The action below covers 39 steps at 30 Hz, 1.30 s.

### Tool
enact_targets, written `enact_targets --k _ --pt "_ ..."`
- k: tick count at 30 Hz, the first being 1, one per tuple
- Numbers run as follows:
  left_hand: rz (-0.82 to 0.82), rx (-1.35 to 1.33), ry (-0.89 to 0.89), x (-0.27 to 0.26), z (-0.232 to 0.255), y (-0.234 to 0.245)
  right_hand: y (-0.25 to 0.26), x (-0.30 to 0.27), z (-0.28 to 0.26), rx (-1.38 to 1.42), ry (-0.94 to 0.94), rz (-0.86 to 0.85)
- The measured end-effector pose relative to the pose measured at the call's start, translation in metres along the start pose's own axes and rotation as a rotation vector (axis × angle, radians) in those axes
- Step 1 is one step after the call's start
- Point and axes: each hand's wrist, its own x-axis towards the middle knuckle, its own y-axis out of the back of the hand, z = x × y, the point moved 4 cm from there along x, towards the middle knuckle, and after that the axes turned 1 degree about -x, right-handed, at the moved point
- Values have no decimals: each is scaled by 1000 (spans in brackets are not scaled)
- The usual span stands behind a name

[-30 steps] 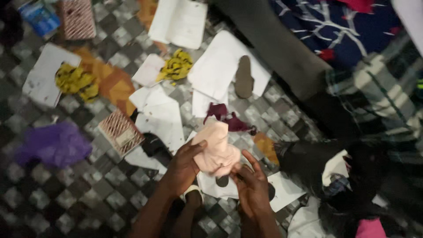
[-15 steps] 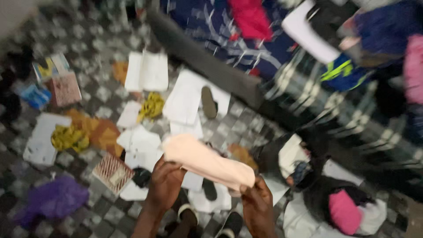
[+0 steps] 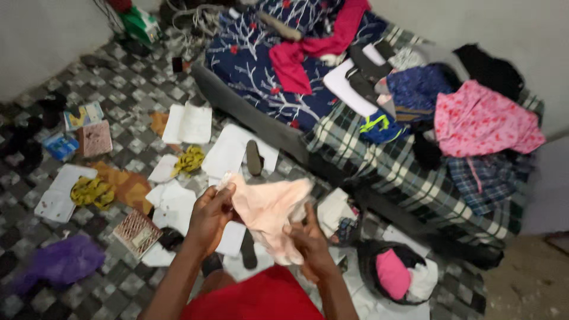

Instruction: The person picks up a white top, plaid shorts, a pink garment, a black bra, and a turquoise cloth from the floor, folds them by hand, and places them into a black plastic bag.

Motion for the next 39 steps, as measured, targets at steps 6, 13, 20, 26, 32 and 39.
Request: enact_targets --k 6,13,20,26,32,39 --pt "212 351 -75 -12 -4 -1 27 -18 -35 147 10 62" --pt "47 589 -326 -22 25 -16 11 -13 -53 -395 40 91" --pt "-30 632 -331 -36 72 -46 -93 -10 -12 -877 -58 -17" --pt "-173 888 -626 -29 122 -66 -123 19 8 -925 202 48" --pt "-85 836 -501 -5 147 -49 -92 45 12 -970 -6 148" --pt "-218 808 -420 53 161 -8 -122 28 -68 -105 64 1"
